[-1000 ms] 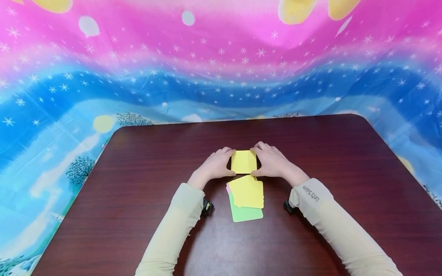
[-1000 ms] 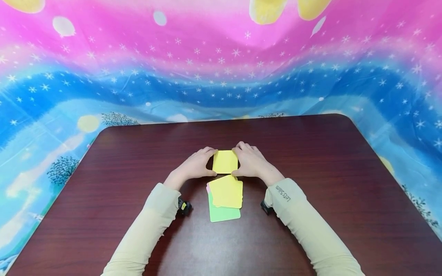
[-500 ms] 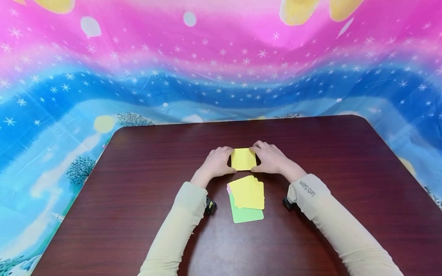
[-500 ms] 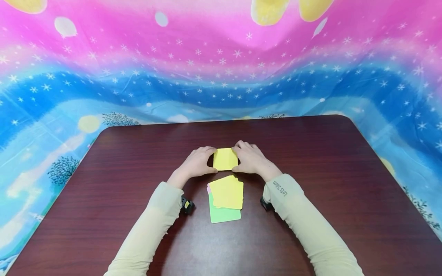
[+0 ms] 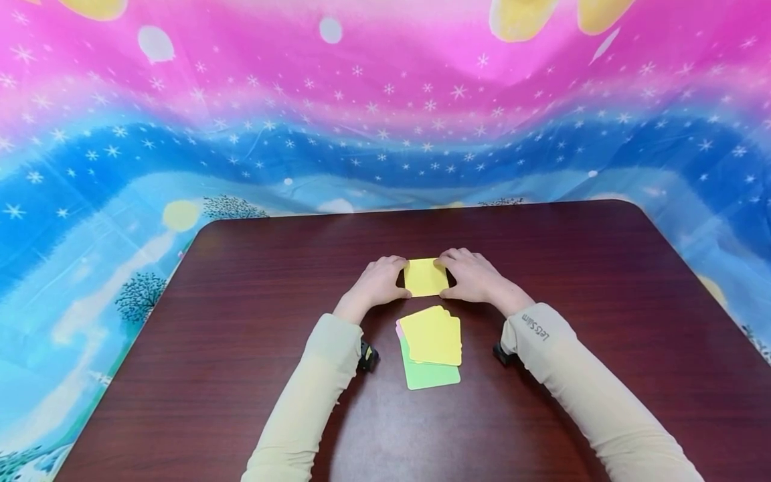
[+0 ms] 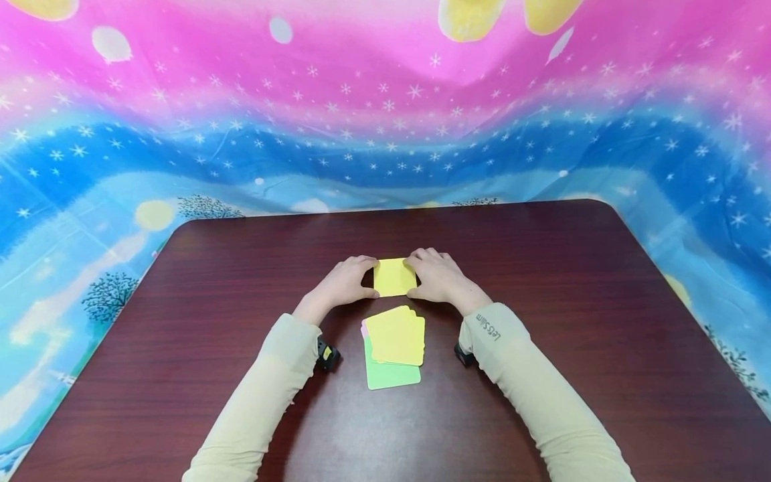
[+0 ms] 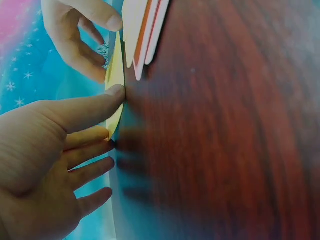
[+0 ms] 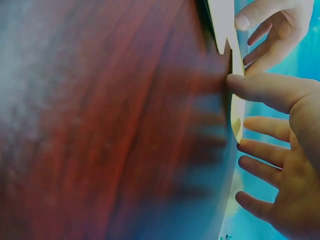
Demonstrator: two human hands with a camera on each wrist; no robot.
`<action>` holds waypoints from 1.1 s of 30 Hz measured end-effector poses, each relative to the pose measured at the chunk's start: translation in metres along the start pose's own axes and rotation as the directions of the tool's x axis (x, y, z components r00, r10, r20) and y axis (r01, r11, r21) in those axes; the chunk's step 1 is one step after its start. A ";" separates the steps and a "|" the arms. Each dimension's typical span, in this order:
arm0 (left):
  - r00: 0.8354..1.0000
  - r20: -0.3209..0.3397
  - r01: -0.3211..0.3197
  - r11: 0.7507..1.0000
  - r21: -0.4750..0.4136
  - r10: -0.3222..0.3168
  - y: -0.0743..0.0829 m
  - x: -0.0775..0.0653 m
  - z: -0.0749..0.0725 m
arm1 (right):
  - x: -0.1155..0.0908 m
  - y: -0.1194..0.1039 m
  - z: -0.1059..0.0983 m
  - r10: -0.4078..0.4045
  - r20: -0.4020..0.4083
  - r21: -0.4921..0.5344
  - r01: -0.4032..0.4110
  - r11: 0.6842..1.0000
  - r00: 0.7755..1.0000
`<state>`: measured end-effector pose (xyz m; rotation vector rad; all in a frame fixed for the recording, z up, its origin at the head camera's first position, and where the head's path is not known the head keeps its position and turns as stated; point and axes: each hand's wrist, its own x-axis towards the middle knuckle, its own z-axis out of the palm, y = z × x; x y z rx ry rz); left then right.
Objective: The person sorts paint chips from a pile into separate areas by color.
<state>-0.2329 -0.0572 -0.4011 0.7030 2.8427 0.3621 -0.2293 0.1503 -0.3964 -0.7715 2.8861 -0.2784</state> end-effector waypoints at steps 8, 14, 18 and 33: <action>0.999 0.043 0.026 0.999 -0.019 -0.025 0.002 0.000 0.002 | -0.004 0.001 0.003 0.017 0.028 0.020 -0.017 1.000 0.999; 0.999 0.042 0.030 0.999 -0.024 -0.029 0.001 -0.001 0.004 | -0.004 -0.001 0.004 0.020 0.038 0.014 -0.020 1.000 0.999; 0.999 0.042 0.024 0.999 -0.033 -0.022 -0.001 -0.001 0.006 | -0.004 -0.002 0.007 0.020 0.040 0.012 -0.021 1.000 0.999; 1.000 0.026 0.006 1.000 -0.009 -0.006 0.001 -0.013 0.002 | -0.018 -0.010 0.001 0.017 -0.009 -0.031 -0.018 0.999 1.000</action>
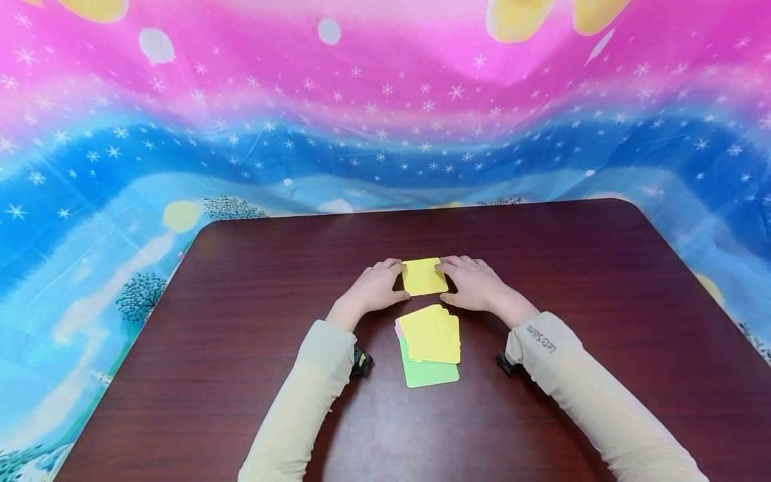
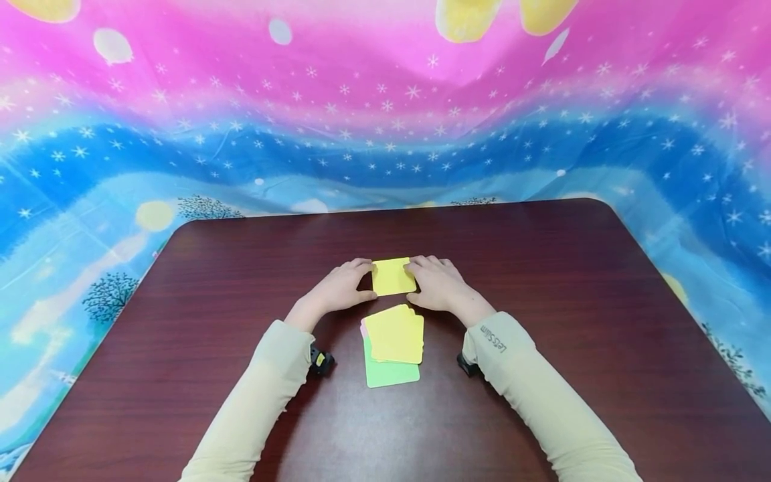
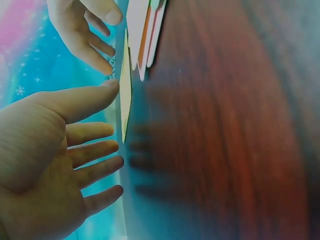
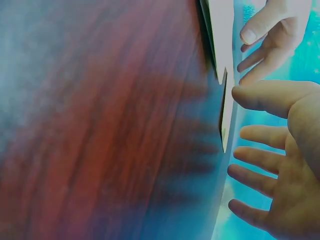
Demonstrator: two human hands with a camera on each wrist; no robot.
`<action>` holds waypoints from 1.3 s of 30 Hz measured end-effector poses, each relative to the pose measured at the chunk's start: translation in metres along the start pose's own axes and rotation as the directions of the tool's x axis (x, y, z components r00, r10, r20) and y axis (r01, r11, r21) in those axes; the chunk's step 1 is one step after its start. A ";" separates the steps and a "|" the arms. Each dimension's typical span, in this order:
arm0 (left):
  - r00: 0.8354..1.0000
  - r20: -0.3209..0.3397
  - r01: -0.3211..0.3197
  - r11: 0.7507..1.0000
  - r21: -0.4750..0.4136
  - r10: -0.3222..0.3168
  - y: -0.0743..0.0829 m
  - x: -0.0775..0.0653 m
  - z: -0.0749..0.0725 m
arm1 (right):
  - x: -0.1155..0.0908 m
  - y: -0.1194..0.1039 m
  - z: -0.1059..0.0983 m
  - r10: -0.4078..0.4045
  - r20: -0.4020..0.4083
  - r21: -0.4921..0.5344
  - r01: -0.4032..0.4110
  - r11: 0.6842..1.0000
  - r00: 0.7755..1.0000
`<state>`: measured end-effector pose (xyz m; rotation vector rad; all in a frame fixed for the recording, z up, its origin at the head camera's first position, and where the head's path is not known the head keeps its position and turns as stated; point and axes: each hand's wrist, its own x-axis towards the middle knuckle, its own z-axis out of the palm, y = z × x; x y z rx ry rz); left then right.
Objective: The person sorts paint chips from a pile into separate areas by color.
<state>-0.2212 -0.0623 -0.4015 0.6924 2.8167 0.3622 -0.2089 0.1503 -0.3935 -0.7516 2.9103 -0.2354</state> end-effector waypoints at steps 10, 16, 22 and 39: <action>0.999 0.019 -0.034 0.999 0.001 0.034 0.002 -0.014 0.002 | -0.011 -0.001 0.003 -0.012 -0.022 -0.010 0.012 1.000 1.000; 0.999 0.018 -0.045 0.999 -0.015 0.045 0.000 -0.023 0.005 | -0.014 -0.002 0.005 -0.028 -0.003 -0.007 0.028 1.000 1.000; 0.996 0.006 -0.091 0.995 -0.029 0.091 0.008 -0.029 0.006 | -0.018 -0.005 0.005 -0.021 -0.015 0.012 0.022 1.000 1.000; 0.985 0.048 -0.165 0.986 0.023 0.163 0.028 -0.038 0.008 | -0.037 -0.013 0.006 -0.052 -0.032 -0.011 0.052 0.999 0.998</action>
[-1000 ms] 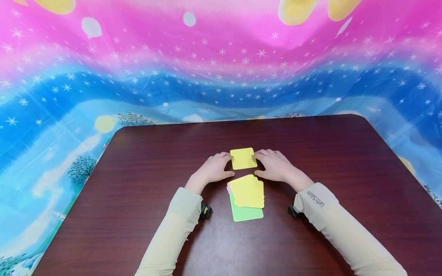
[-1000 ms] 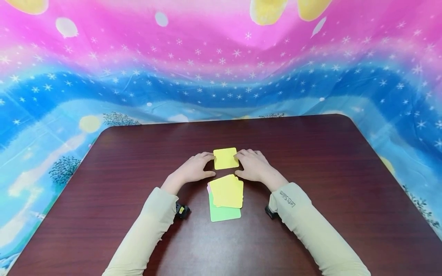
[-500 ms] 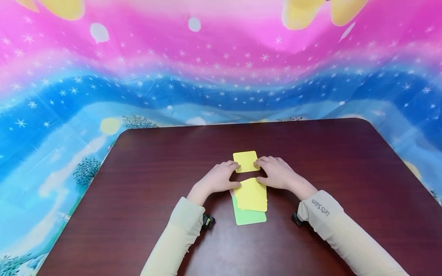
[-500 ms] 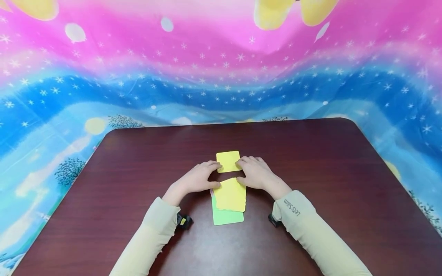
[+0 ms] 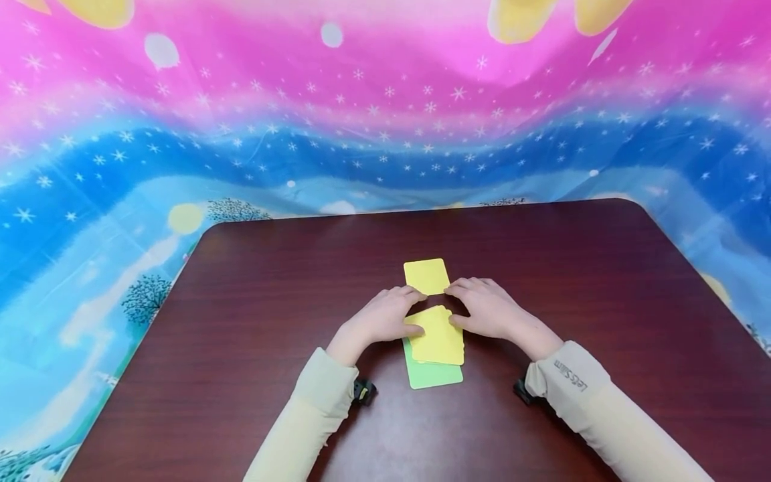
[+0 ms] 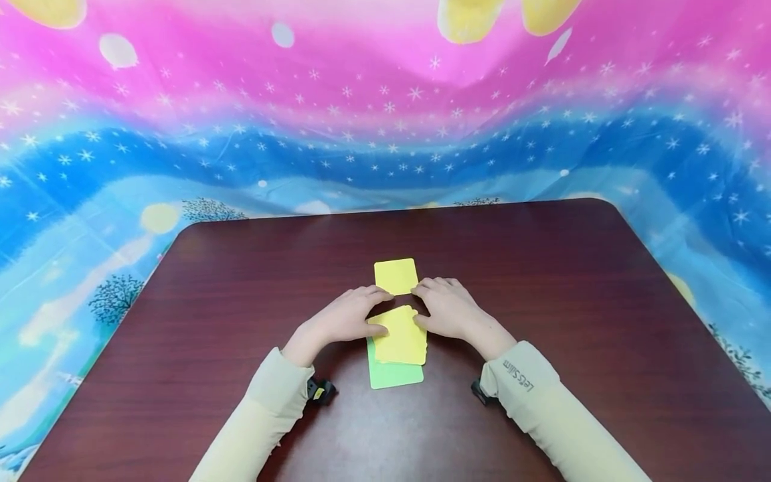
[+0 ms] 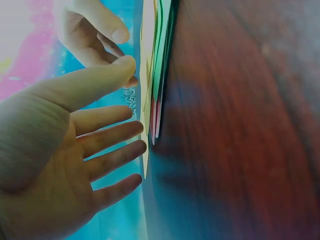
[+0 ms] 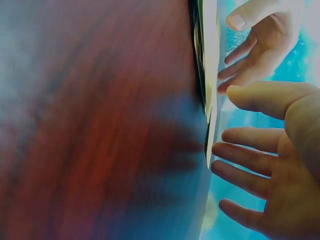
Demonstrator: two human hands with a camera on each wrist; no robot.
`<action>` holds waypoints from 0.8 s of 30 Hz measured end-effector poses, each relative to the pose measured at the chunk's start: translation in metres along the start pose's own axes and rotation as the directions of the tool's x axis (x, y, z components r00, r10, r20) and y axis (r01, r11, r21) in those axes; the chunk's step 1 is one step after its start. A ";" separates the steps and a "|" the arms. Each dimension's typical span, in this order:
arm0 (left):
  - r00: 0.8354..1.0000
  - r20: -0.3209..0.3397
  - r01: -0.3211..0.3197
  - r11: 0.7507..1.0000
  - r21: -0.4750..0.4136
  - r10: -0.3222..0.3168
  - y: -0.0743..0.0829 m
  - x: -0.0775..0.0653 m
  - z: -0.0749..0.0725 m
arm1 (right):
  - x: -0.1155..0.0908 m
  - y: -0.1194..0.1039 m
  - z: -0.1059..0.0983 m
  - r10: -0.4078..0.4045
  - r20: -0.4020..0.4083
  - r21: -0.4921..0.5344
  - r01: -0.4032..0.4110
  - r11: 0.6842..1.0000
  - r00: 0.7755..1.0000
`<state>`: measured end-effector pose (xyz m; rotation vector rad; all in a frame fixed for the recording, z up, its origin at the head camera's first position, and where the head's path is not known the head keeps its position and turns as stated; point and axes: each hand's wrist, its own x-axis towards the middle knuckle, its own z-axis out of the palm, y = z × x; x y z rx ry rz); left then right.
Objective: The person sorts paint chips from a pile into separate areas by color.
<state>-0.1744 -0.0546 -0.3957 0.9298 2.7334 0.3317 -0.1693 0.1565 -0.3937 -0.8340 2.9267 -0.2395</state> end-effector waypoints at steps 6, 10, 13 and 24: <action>1.000 0.010 -0.011 1.000 0.012 0.011 0.004 -0.004 -0.002 | -0.005 -0.003 0.001 -0.005 -0.003 -0.011 0.004 1.000 1.000; 1.000 0.012 -0.018 1.000 -0.002 0.018 0.007 -0.009 -0.002 | -0.009 -0.007 0.001 -0.005 -0.001 -0.006 0.005 1.000 1.000; 1.000 0.016 -0.022 1.000 -0.019 0.022 0.008 -0.012 -0.002 | -0.012 -0.010 0.002 -0.009 0.001 -0.002 0.009 1.000 1.000; 0.998 0.032 -0.048 0.998 -0.029 0.049 0.012 -0.015 0.000 | -0.021 -0.014 -0.001 -0.028 -0.006 -0.010 0.028 1.000 1.000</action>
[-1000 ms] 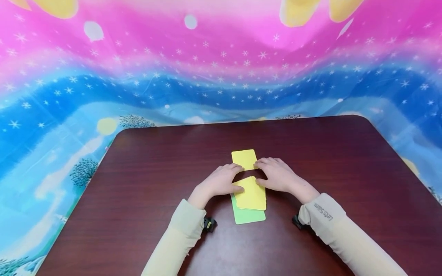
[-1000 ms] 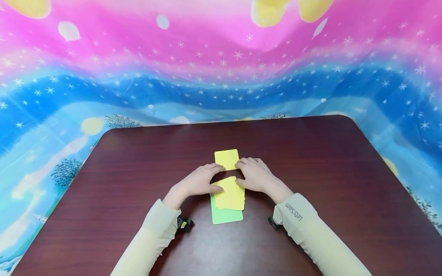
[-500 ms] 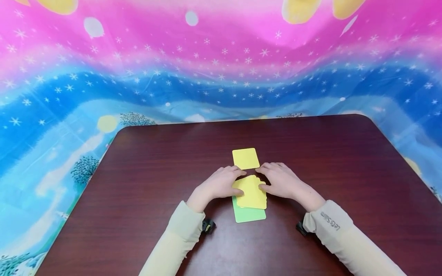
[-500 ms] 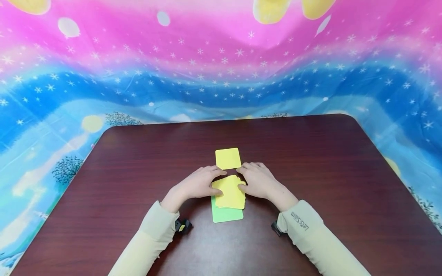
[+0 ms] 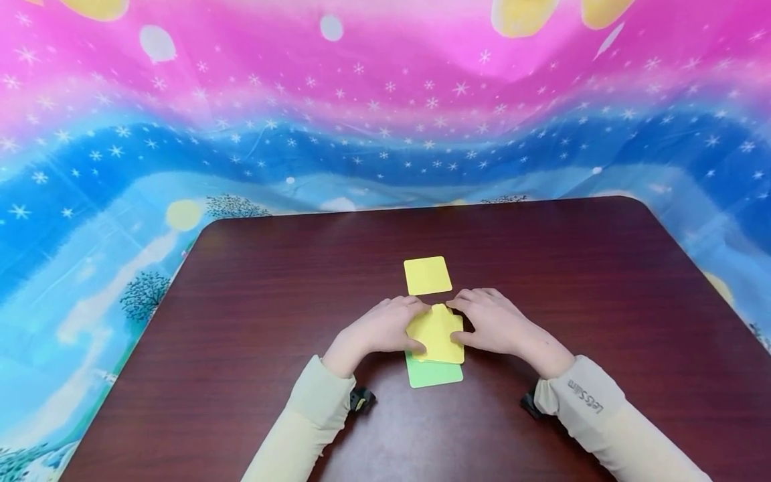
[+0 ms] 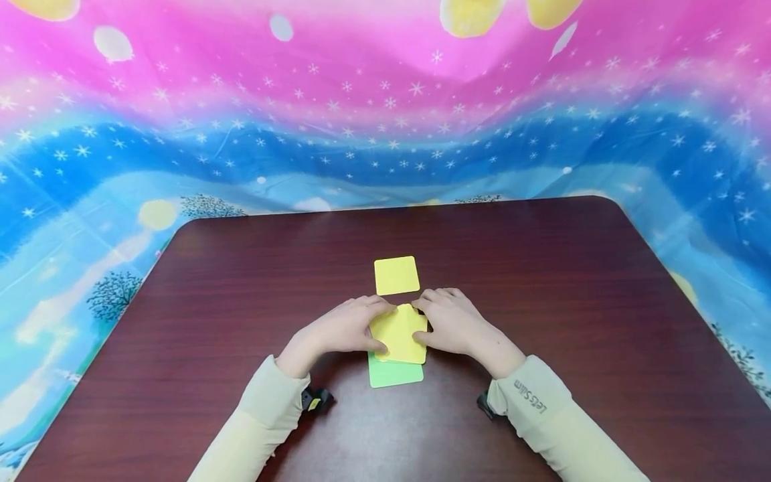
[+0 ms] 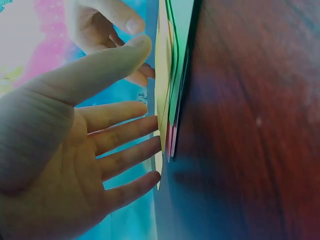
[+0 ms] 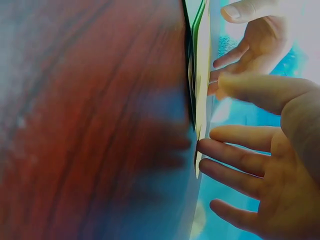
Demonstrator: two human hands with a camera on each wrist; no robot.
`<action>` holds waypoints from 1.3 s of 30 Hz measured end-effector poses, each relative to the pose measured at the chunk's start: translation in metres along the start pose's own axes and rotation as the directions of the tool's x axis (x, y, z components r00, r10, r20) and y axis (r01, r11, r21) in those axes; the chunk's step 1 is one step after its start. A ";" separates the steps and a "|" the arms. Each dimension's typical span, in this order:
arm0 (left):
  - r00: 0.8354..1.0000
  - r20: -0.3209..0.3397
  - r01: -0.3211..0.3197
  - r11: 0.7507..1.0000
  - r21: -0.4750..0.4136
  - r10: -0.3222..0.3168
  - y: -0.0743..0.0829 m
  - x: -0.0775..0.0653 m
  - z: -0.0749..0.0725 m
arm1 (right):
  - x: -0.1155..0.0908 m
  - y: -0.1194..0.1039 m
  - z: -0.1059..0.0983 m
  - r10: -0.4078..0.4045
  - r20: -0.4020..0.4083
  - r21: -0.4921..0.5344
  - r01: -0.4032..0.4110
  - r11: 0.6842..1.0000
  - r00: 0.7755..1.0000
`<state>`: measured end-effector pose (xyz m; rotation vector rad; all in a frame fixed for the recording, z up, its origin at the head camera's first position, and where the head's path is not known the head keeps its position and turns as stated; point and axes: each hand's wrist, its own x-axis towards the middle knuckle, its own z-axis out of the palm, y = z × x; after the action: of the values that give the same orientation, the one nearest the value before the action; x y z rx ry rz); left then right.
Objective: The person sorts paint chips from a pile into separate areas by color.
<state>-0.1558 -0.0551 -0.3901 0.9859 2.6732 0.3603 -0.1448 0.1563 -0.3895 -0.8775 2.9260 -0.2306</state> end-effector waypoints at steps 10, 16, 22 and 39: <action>1.000 0.008 -0.012 0.999 0.033 0.012 0.004 -0.003 0.002 | -0.008 -0.004 0.003 -0.010 0.019 0.031 0.009 0.999 1.000; 1.000 0.015 -0.007 0.997 0.071 0.006 0.007 -0.005 0.003 | -0.008 -0.008 0.003 -0.031 -0.004 -0.029 0.031 0.999 1.000; 1.000 0.004 -0.012 0.997 0.079 0.012 0.006 -0.005 0.005 | -0.007 -0.012 0.002 -0.040 0.019 -0.057 0.041 0.998 0.999; 1.000 0.003 -0.024 0.996 0.087 0.023 0.006 -0.005 0.004 | -0.006 -0.013 -0.004 -0.052 0.029 -0.065 0.054 0.996 0.998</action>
<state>-0.1467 -0.0534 -0.3910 1.0425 2.6974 0.2494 -0.1335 0.1493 -0.3834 -0.9604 2.9033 -0.1248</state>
